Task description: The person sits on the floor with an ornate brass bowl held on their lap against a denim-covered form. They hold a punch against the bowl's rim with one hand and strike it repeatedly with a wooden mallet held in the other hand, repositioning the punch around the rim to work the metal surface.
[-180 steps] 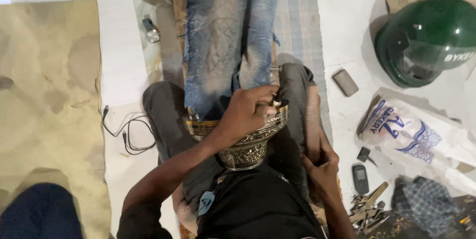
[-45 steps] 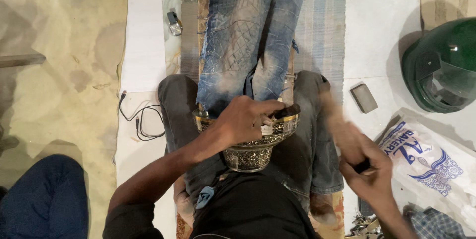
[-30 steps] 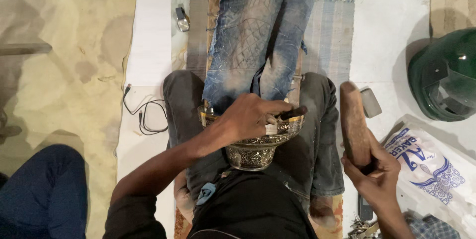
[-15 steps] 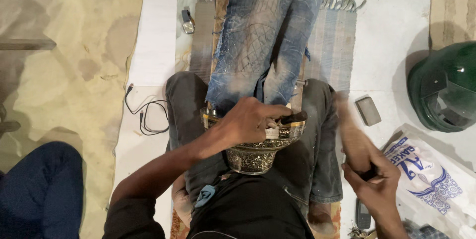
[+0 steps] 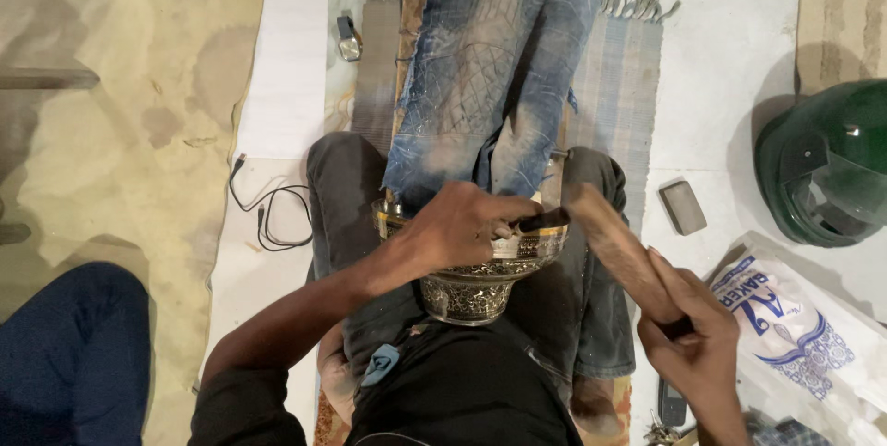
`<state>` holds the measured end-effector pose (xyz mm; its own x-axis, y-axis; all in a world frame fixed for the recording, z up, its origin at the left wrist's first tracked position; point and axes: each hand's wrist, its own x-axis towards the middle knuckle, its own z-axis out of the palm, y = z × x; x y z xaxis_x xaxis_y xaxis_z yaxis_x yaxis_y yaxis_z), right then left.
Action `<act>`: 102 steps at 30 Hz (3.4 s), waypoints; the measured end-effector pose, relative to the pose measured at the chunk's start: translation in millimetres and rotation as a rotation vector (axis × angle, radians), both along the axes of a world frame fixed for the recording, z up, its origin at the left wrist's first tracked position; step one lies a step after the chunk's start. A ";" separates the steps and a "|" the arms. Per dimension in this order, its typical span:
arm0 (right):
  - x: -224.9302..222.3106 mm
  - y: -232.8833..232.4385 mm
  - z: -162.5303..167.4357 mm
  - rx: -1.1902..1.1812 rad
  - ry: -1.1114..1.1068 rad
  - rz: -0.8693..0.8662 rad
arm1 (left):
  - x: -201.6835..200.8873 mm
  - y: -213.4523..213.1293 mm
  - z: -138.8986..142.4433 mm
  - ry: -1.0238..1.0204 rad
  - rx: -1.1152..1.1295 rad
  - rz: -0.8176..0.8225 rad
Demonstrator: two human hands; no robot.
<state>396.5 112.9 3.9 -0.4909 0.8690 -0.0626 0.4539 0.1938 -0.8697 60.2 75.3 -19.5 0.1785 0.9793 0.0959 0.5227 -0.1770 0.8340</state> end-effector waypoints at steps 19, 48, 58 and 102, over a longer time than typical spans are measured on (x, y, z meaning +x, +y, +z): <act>-2.0 -0.7 -13.4 -0.050 0.084 -0.084 | -3.1 -7.2 5.1 0.017 0.053 0.053; -6.5 8.5 -14.7 -0.039 0.167 0.027 | -10.6 -11.8 12.5 -0.035 -0.002 0.030; -14.1 10.7 0.8 -0.016 0.075 0.045 | -12.0 -13.4 8.8 -0.052 0.054 0.031; -24.6 8.1 19.4 0.312 -0.368 0.106 | -22.0 -21.8 -5.7 -0.080 0.201 -0.002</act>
